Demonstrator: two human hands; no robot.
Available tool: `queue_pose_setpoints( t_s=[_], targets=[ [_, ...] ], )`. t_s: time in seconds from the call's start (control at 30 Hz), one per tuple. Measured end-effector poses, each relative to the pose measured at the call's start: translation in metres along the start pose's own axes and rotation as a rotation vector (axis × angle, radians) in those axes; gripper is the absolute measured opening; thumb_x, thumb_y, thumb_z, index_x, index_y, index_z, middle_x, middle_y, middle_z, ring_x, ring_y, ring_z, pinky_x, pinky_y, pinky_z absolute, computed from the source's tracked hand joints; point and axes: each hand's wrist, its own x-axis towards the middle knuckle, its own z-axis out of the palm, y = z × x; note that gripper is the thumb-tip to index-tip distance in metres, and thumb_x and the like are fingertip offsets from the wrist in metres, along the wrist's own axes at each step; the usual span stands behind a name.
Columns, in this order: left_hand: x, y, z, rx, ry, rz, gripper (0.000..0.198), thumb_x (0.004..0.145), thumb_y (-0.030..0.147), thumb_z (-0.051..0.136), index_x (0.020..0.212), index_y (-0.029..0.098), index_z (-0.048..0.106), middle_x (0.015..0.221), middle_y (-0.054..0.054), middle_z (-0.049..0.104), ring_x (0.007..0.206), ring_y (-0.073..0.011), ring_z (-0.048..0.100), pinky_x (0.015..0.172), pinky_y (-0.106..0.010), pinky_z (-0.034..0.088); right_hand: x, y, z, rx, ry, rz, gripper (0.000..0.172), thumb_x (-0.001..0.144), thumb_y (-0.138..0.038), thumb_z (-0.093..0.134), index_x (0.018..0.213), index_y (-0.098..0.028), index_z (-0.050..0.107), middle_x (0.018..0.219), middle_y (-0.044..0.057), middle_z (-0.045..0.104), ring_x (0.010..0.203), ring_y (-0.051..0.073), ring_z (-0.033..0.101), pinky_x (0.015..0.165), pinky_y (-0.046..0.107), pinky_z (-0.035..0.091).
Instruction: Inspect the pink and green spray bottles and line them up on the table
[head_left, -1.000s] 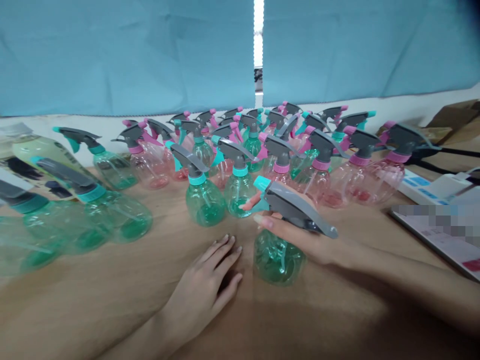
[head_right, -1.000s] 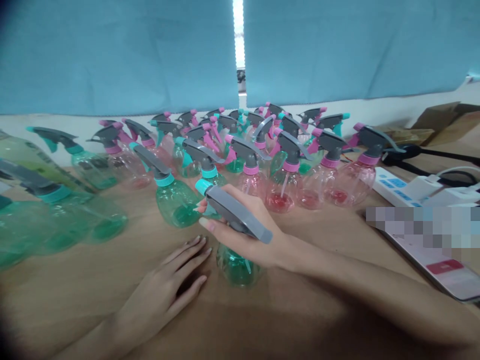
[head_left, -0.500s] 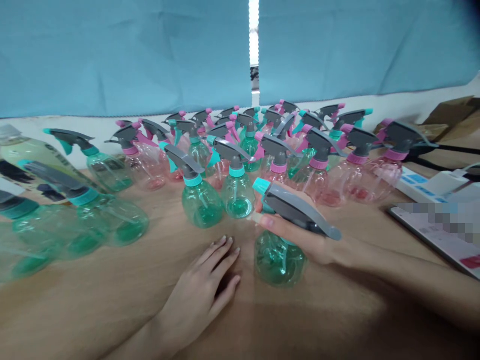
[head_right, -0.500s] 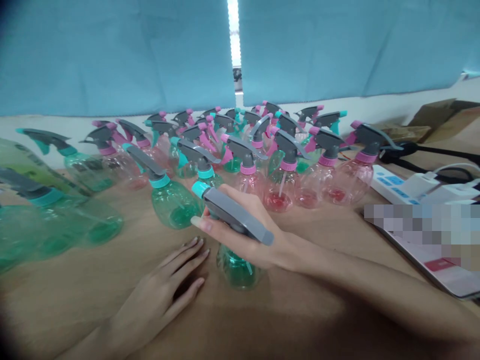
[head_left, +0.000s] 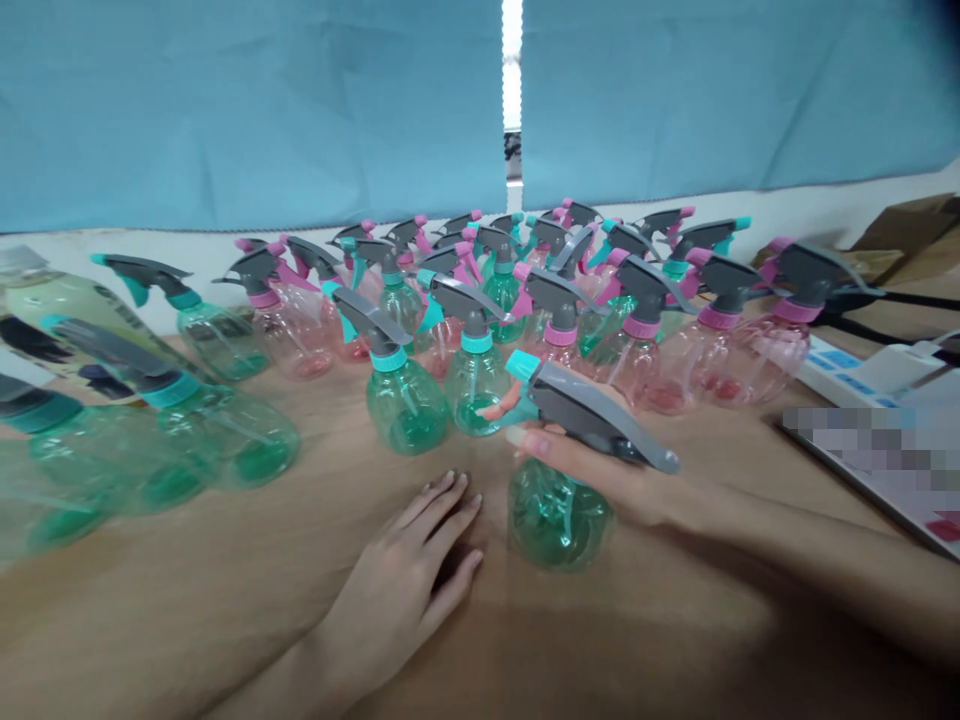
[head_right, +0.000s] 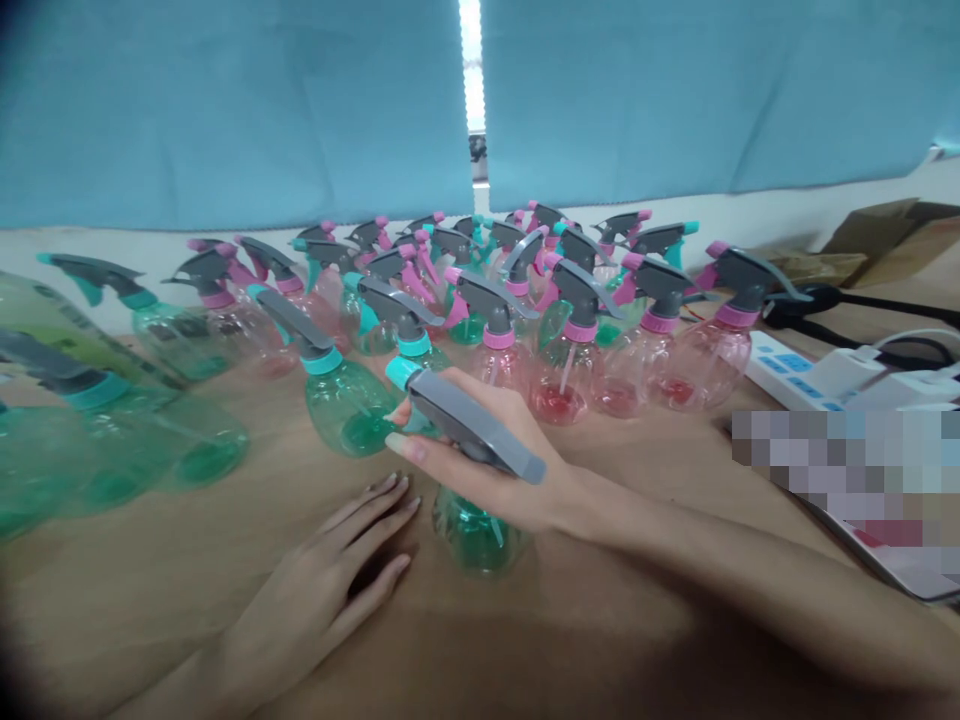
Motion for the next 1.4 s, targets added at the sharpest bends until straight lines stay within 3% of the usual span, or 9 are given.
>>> queue_pose_setpoints(
  t_s=[0.3, 0.47, 0.63, 0.77, 0.97, 1.13, 1.2, 1.3, 1.4],
  targets=[
    [-0.003, -0.001, 0.004, 0.001, 0.031, -0.013, 0.038, 0.097, 0.029, 0.044, 0.132, 0.014, 0.051, 0.137, -0.011, 0.054, 0.128, -0.0252, 0.046, 0.104, -0.043, 0.041, 0.003, 0.000, 0.007, 0.034, 0.069, 0.062, 0.031, 0.073, -0.039, 0.067, 0.096, -0.019, 0.063, 0.090, 0.004, 0.066, 0.059, 0.013, 0.059, 0.054, 0.029, 0.050],
    [-0.002, 0.000, 0.006, 0.002, 0.022, -0.018, 0.038, 0.098, 0.030, 0.044, 0.131, 0.013, 0.052, 0.136, -0.011, 0.054, 0.128, -0.0249, 0.046, 0.105, -0.042, 0.039, -0.002, 0.002, 0.011, 0.054, 0.132, 0.116, 0.046, 0.063, -0.052, 0.074, 0.098, -0.023, 0.065, 0.073, 0.001, 0.066, 0.065, 0.019, 0.064, 0.055, 0.031, 0.053],
    [-0.001, 0.002, 0.006, 0.036, 0.018, -0.006, 0.038, 0.098, 0.030, 0.044, 0.129, 0.011, 0.054, 0.136, -0.012, 0.054, 0.129, -0.0258, 0.045, 0.105, -0.042, 0.038, -0.018, 0.008, 0.007, -0.259, 0.119, 0.089, 0.055, 0.070, -0.070, 0.060, 0.099, -0.025, 0.067, 0.068, 0.002, 0.066, 0.067, 0.022, 0.064, 0.062, 0.038, 0.055],
    [0.000, 0.004, 0.007, 0.055, 0.023, -0.002, 0.038, 0.096, 0.028, 0.046, 0.128, 0.009, 0.055, 0.135, -0.013, 0.055, 0.127, -0.0266, 0.047, 0.104, -0.042, 0.039, -0.039, 0.015, 0.000, -0.568, 0.155, 0.007, 0.053, 0.071, -0.061, 0.067, 0.107, -0.022, 0.063, 0.100, 0.007, 0.070, 0.090, 0.028, 0.065, 0.078, 0.043, 0.053],
    [-0.011, 0.019, 0.005, 0.079, 0.063, -0.012, 0.034, 0.093, 0.026, 0.050, 0.120, 0.008, 0.061, 0.127, -0.014, 0.061, 0.123, -0.0281, 0.052, 0.100, -0.041, 0.045, -0.050, 0.007, 0.003, -0.720, 0.146, -0.019, 0.035, 0.077, -0.051, 0.066, 0.095, -0.021, 0.062, 0.084, 0.006, 0.070, 0.079, 0.026, 0.065, 0.070, 0.039, 0.052],
    [-0.040, 0.027, 0.002, 0.133, 0.133, -0.112, 0.032, 0.091, 0.019, 0.045, 0.114, 0.007, 0.063, 0.118, -0.016, 0.066, 0.113, -0.0306, 0.059, 0.085, -0.040, 0.054, -0.033, -0.002, 0.037, -0.696, 0.083, 0.010, 0.034, 0.076, -0.055, 0.065, 0.079, -0.021, 0.057, 0.069, 0.001, 0.064, 0.063, 0.021, 0.059, 0.056, 0.032, 0.046],
    [-0.055, 0.022, -0.004, 0.160, 0.154, -0.140, 0.032, 0.090, 0.019, 0.045, 0.113, 0.008, 0.064, 0.116, -0.015, 0.068, 0.111, -0.0298, 0.061, 0.083, -0.038, 0.055, -0.022, -0.003, 0.058, -0.629, 0.060, -0.028, 0.035, 0.076, -0.054, 0.066, 0.079, -0.021, 0.056, 0.072, 0.001, 0.064, 0.068, 0.021, 0.060, 0.062, 0.033, 0.047],
    [-0.080, 0.006, -0.015, 0.207, 0.181, -0.194, 0.031, 0.091, 0.021, 0.043, 0.108, 0.008, 0.065, 0.111, -0.015, 0.069, 0.105, -0.0299, 0.064, 0.082, -0.040, 0.056, -0.002, -0.004, 0.093, -0.508, 0.045, -0.100, 0.042, 0.075, -0.054, 0.067, 0.100, -0.020, 0.059, 0.097, 0.004, 0.068, 0.089, 0.023, 0.062, 0.079, 0.037, 0.048],
    [-0.106, -0.014, -0.027, 0.243, 0.215, -0.276, 0.032, 0.095, 0.025, 0.039, 0.109, 0.011, 0.064, 0.110, -0.014, 0.070, 0.100, -0.0287, 0.067, 0.080, -0.040, 0.057, 0.019, -0.003, 0.126, -0.384, 0.037, -0.154, 0.048, 0.075, -0.055, 0.067, 0.108, -0.021, 0.059, 0.106, 0.005, 0.067, 0.094, 0.022, 0.061, 0.083, 0.037, 0.048]
  ],
)
